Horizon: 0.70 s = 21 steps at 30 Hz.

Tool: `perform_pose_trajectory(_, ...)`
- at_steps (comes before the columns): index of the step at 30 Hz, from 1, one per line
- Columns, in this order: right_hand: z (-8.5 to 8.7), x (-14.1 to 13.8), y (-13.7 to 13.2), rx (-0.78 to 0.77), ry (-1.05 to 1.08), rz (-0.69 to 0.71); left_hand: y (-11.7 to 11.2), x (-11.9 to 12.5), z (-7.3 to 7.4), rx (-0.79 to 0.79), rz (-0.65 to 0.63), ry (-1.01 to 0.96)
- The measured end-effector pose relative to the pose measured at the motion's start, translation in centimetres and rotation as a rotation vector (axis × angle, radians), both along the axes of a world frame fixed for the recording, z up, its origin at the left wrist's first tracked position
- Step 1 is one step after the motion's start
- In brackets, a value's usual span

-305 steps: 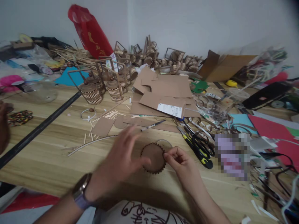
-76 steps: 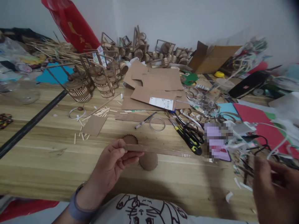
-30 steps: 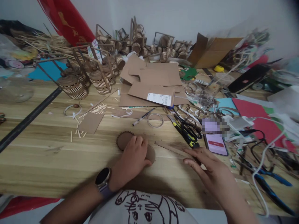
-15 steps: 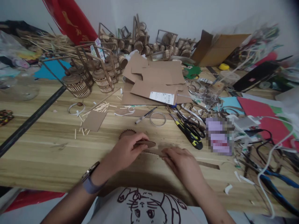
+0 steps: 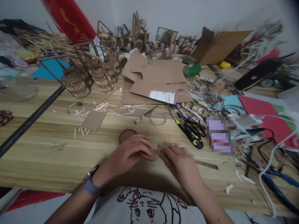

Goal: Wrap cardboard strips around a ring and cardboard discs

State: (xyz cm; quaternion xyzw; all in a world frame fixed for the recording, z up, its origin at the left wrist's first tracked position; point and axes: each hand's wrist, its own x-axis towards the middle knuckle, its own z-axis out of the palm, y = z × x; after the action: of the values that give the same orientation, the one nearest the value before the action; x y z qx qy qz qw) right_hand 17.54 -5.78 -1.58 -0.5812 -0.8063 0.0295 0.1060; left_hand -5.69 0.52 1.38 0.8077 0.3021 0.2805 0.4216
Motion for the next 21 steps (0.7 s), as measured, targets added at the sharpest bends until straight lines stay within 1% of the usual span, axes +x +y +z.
perform_pose_trajectory(2,0.1,0.1,-0.1,0.007,0.011,-0.011,-0.4,-0.6,0.2,0.106,0.041,-0.041)
perform_pose_trajectory(4,0.2,0.3,-0.2,0.016,0.019,-0.018,-0.6,-1.0,0.4,0.170,0.090,-0.054)
perform_pose_trajectory(8,0.2,0.4,-0.3,0.066,0.028,-0.018,-0.7,-1.1,0.3,0.194,0.072,-0.112)
perform_pose_trajectory(10,0.2,0.5,-0.2,0.081,0.029,-0.011,-0.6,-1.0,0.0,0.146,0.077,-0.152)
perform_pose_trajectory(12,0.2,0.5,-0.2,0.072,0.022,-0.001,-0.4,-0.8,-0.2,0.043,0.137,-0.143)
perform_pose_trajectory(14,0.1,0.5,-0.1,0.048,0.008,0.005,-0.2,-0.6,-0.4,-0.080,0.209,-0.061)
perform_pose_trajectory(16,0.0,0.5,0.0,0.035,-0.007,0.006,-0.1,-0.3,-0.6,-0.163,0.230,0.022)
perform_pose_trajectory(18,-0.1,0.4,0.0,0.027,-0.013,0.006,0.0,0.0,-0.9,-0.196,0.210,0.057)
perform_pose_trajectory(21,-0.3,0.3,0.1,0.016,-0.009,0.005,0.1,0.3,-1.6,-0.193,0.192,0.051)
